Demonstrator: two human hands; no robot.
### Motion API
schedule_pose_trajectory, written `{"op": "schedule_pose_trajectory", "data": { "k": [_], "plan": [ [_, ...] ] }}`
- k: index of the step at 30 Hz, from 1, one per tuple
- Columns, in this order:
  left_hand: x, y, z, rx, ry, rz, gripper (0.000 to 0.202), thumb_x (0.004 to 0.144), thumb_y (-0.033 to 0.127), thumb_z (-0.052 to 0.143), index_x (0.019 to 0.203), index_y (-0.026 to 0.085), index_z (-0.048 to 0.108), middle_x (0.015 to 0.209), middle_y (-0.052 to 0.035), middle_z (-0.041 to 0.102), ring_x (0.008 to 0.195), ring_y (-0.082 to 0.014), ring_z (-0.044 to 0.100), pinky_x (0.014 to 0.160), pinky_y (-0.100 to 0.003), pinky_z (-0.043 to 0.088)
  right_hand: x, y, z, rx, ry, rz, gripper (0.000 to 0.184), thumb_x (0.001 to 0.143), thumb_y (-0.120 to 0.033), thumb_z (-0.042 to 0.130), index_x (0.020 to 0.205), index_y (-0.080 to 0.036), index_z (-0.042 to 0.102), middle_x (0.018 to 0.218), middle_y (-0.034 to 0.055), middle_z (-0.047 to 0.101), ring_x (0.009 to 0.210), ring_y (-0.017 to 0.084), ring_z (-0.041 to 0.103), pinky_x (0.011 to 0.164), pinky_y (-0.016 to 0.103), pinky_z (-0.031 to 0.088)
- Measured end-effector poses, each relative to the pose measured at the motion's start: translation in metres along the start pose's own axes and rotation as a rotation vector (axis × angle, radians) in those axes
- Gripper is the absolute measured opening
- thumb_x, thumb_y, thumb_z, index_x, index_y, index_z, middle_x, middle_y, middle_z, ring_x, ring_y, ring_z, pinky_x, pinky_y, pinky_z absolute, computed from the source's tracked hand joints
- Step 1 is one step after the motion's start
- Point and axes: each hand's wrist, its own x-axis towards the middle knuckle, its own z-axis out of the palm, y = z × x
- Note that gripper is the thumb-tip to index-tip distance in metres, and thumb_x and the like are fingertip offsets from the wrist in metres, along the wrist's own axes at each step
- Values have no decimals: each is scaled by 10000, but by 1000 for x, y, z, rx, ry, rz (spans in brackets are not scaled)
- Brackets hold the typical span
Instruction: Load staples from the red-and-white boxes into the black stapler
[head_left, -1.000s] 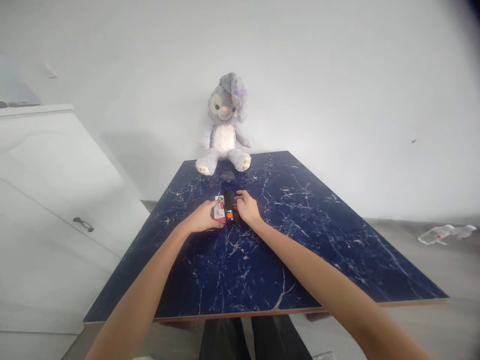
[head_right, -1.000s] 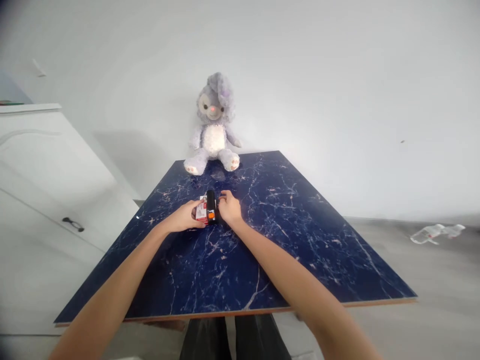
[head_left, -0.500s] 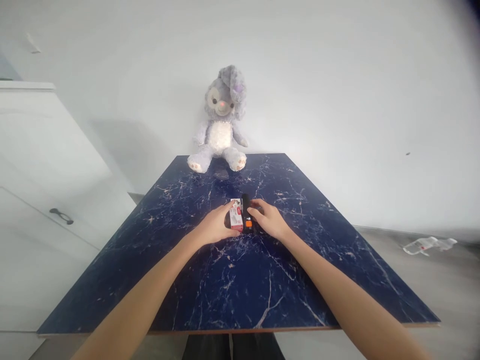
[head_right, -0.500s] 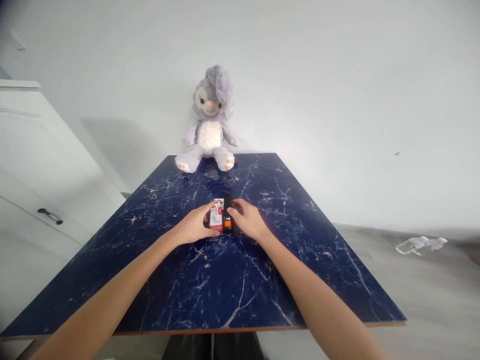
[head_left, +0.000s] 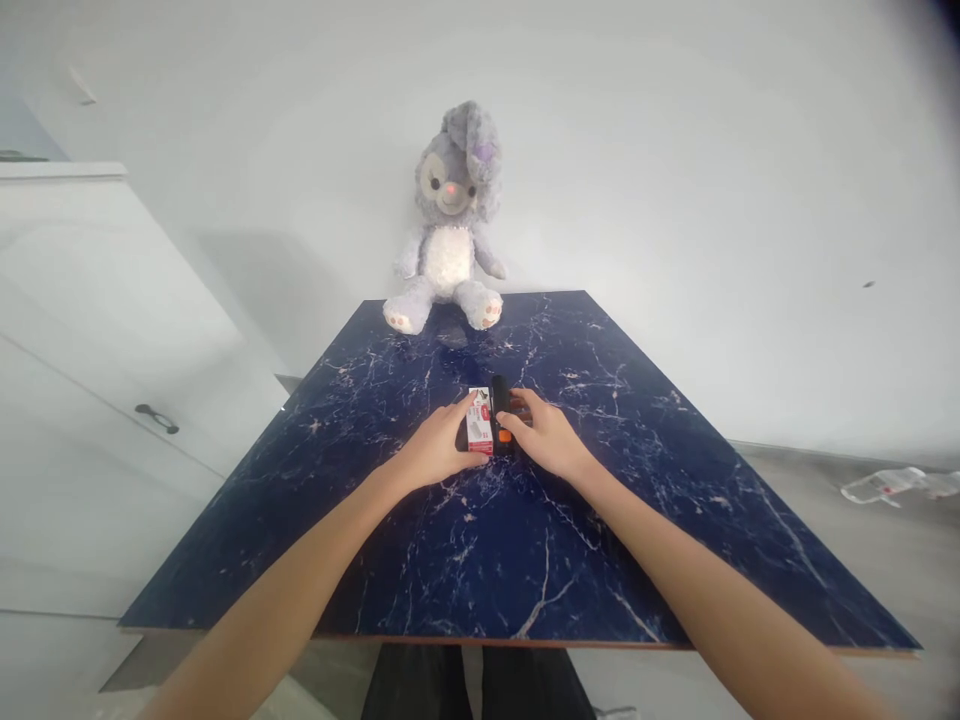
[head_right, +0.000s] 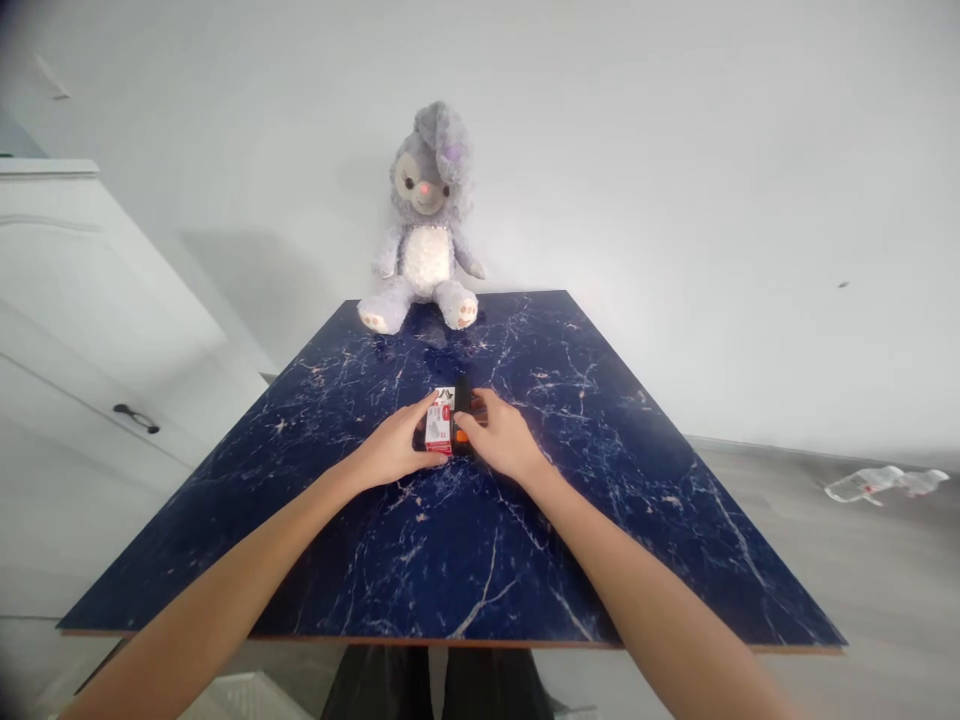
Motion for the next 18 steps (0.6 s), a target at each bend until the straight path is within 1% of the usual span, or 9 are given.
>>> {"op": "schedule_pose_trajectory", "data": {
  "k": [3, 5, 6, 7, 9, 11, 14, 16, 18],
  "plan": [
    [-4, -1, -1, -38, -28, 35, 1120, 712, 503, 809, 1602, 306, 158, 1561, -152, 380, 1329, -378, 472, 1056, -482, 420, -1, 0, -1, 21, -1, 31, 464, 916, -388, 580, 1341, -207, 548, 1231, 105, 692, 1041, 224, 699, 914, 363, 539],
    [-6, -4, -5, -102, -62, 18, 1188, 707, 522, 808, 1611, 332, 60, 1606, -147, 301, 1267, -346, 533, 998, -448, 471, -1, -1, 0, 15, -4, 51, 455, 920, -392, 569, 1335, -209, 551, 1235, 106, 691, 1026, 226, 703, 906, 368, 539],
    [-7, -6, -6, -127, -80, -7, 1196, 718, 515, 802, 1611, 337, 26, 1595, -151, 324, 1197, -323, 583, 948, -431, 500, -1, -2, 0, 6, -7, 53, 445, 918, -393, 569, 1323, -210, 560, 1227, 106, 694, 1010, 228, 706, 895, 369, 540],
    [-7, -8, -8, -136, -93, -34, 1189, 731, 502, 793, 1611, 336, 11, 1557, -153, 390, 1119, -303, 622, 899, -420, 518, -2, -3, 1, -5, -10, 49, 435, 914, -392, 574, 1309, -210, 571, 1212, 107, 700, 993, 230, 708, 882, 368, 540],
    [-6, -12, -9, -104, -99, -60, 1159, 737, 480, 790, 1615, 317, 50, 1432, -142, 544, 1036, -295, 651, 865, -419, 522, -5, -7, 3, -36, -11, 24, 423, 893, -373, 601, 1284, -211, 588, 1177, 104, 712, 962, 233, 710, 861, 362, 538],
    [-3, -15, -9, -65, -70, -53, 1128, 729, 472, 798, 1613, 302, 117, 1345, -122, 625, 1060, -312, 650, 899, -429, 507, -7, -12, 3, -89, -4, -20, 430, 861, -332, 635, 1273, -217, 593, 1161, 93, 714, 952, 234, 702, 861, 355, 530],
    [8, -15, -2, -53, -33, -12, 1083, 731, 470, 799, 1604, 286, 186, 1360, -103, 638, 1184, -338, 609, 995, -448, 458, -6, -13, -4, -179, 5, -73, 436, 838, -285, 638, 1268, -229, 590, 1159, 76, 709, 958, 238, 687, 869, 349, 513],
    [25, -12, 9, -26, -12, 12, 1027, 750, 480, 781, 1592, 266, 235, 1378, -96, 632, 1249, -354, 563, 1053, -481, 406, 0, -6, -17, -229, 10, -59, 411, 845, -273, 615, 1252, -218, 593, 1138, 83, 711, 956, 249, 684, 859, 345, 507],
    [53, -4, 25, 5, 2, 37, 991, 753, 485, 775, 1578, 246, 279, 1369, -93, 640, 1279, -366, 529, 1083, -510, 366, 9, 7, -33, -281, 35, 4, 405, 855, -261, 586, 1254, -188, 584, 1111, 112, 713, 960, 272, 686, 856, 353, 505]
  ]
}}
